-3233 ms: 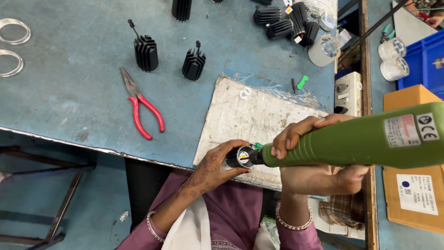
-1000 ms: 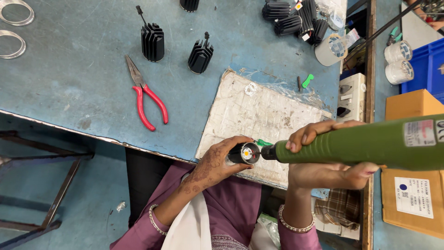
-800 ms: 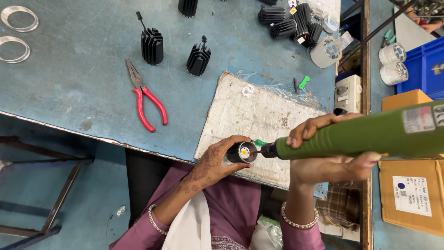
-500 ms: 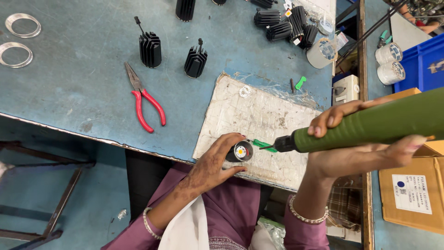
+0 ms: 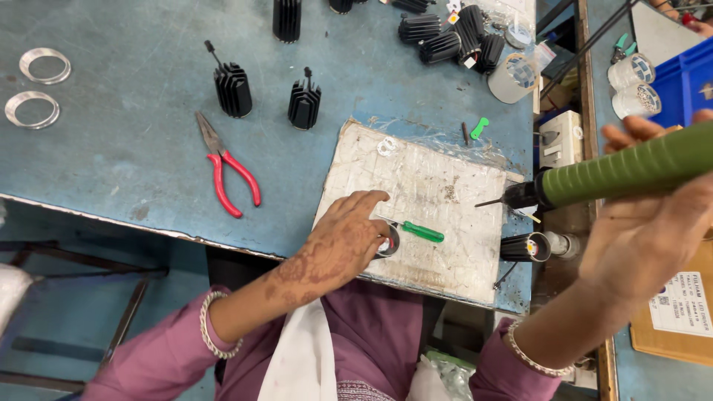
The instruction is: The person assembles small cylindrical LED modules by applying adhesive with a caulking gun, inserting LED components, and securing them with a screwdriver. The person handles multiple modules one at a time, placing finished units on the workbench.
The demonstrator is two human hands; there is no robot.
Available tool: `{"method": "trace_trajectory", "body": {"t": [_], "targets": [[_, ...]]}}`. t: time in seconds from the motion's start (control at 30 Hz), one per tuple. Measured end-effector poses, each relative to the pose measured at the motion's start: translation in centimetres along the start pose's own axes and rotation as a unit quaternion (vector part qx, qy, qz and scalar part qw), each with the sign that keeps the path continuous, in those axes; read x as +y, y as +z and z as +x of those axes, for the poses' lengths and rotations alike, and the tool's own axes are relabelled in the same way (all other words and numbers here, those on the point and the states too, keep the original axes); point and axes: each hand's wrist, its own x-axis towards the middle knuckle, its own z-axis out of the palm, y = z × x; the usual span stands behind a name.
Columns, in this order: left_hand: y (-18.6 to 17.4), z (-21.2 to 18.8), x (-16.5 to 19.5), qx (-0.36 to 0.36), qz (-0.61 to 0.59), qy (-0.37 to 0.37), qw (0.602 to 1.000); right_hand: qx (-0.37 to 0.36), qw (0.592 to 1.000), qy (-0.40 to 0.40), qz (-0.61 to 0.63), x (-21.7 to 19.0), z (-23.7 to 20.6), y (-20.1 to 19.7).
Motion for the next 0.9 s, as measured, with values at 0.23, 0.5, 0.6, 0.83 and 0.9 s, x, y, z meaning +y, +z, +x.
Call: {"method": "trace_trajectory", "body": {"t": [0.23,0.5,0.6,0.83,0.9], "targets": [[0.3,3.1,0.0,-0.120,0.112,0.025,0.986,0.118,0.964,-0.031,-0.236,-2.8,-5.5,3.2],[0.7,5.7,1.3,-0.214,0.235,0.074,0.945,-0.262,0.929,0.216,-0.147,5.3,-14.2,9.6],[1.0,6.2,1.6,-0.245,0.264,0.102,0.927,-0.213,0.939,0.226,-0.149,7.3,-15.6,11.3],[1.2,6.3,1.4,-0.282,0.272,0.098,0.915,-0.166,0.953,0.221,-0.119,8.6,-16.4,11.5],[1.4,6.5,1.2,-0.266,0.278,0.109,0.916,-0.168,0.951,0.233,-0.111,8.7,-16.3,11.4]]}}
